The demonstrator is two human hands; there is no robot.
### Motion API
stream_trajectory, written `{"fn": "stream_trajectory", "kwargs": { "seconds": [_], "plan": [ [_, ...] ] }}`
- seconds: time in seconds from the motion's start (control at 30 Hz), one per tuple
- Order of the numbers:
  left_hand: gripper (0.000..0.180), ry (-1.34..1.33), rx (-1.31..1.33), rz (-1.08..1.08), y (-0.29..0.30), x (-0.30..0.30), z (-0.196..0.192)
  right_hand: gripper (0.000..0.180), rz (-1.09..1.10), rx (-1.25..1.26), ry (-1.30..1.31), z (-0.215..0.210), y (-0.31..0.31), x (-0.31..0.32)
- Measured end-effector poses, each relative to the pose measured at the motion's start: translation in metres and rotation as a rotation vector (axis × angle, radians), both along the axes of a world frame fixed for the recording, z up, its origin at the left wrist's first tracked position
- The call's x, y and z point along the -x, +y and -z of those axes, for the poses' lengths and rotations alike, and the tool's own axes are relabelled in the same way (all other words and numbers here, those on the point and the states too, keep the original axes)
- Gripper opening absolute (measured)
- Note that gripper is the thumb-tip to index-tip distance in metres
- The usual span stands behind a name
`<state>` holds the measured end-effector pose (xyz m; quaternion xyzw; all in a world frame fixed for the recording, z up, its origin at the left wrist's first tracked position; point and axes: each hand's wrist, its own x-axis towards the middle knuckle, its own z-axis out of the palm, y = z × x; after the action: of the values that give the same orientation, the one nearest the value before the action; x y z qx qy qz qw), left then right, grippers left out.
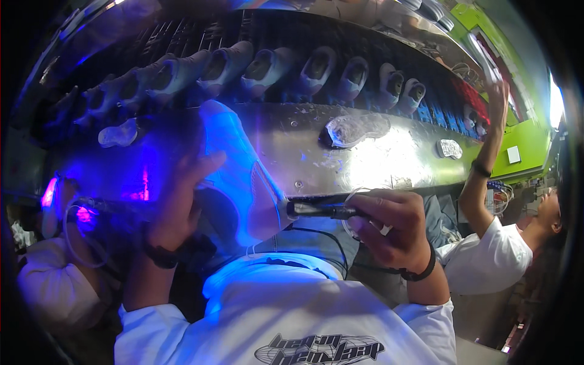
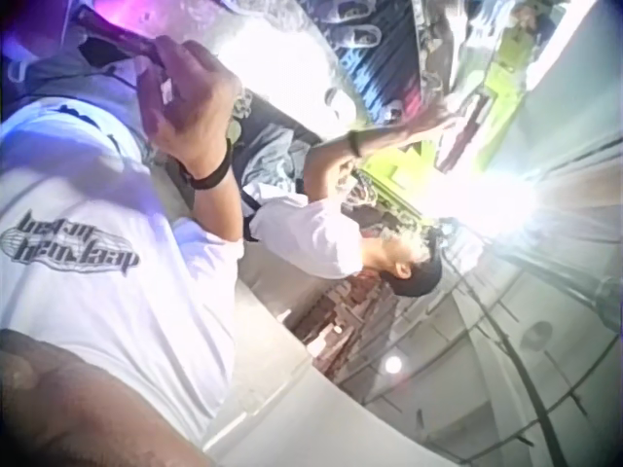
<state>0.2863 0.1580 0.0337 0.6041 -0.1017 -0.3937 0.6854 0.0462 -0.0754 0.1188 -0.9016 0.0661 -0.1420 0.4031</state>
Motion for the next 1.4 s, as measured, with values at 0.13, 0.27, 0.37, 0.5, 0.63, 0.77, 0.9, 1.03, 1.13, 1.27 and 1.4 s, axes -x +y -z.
{"fn": "stream_trajectory", "kwargs": {
  "seconds": [0.13,0.27,0.37,0.5,0.63,0.77,0.9,1.03,1.13,1.27,1.4],
  "plan": [
    [0.043,0.204,0.059,-0.052,-0.008,0.005,-0.012,0.02,0.019,0.063,0.036,-0.007,-0.003,-0.005],
    [0.054,0.274,0.113,-0.004,-0.003,-0.003,-0.006,0.019,0.028,0.014,0.046,-0.008,-0.005,-0.006],
    [0.065,0.055,0.032,0.087,0.01,-0.009,0.009,0.019,-0.017,0.029,0.017,-0.014,-0.01,-0.008],
    [0.071,-0.096,-0.02,0.136,0.012,-0.006,0.016,0.02,-0.04,0.091,-0.019,-0.022,-0.017,-0.011],
    [0.067,0.065,0.101,0.076,0.0,0.004,0.009,0.021,-0.078,0.117,-0.067,-0.028,-0.025,-0.017],
    [0.079,-0.563,0.049,0.3,0.009,0.021,0.002,0.021,-0.108,0.154,-0.104,-0.037,-0.037,-0.021],
    [0.098,-0.587,-0.061,0.405,0.011,0.021,0.0,0.024,-0.13,0.174,-0.151,-0.038,-0.048,-0.024],
    [0.08,-0.271,0.123,0.309,0.006,0.043,-0.008,0.028,-0.141,0.177,-0.219,-0.033,-0.057,-0.028],
    [0.057,0.104,0.093,0.261,-0.007,0.058,-0.031,0.03,-0.145,0.186,-0.231,-0.035,-0.061,-0.027],
    [0.043,0.049,0.131,0.451,-0.004,0.063,-0.024,0.028,-0.151,0.17,-0.296,-0.026,-0.069,-0.026],
    [0.049,0.798,0.199,0.271,0.0,0.067,-0.022,0.029,-0.15,0.13,-0.338,-0.019,-0.071,-0.026]
  ]
}}
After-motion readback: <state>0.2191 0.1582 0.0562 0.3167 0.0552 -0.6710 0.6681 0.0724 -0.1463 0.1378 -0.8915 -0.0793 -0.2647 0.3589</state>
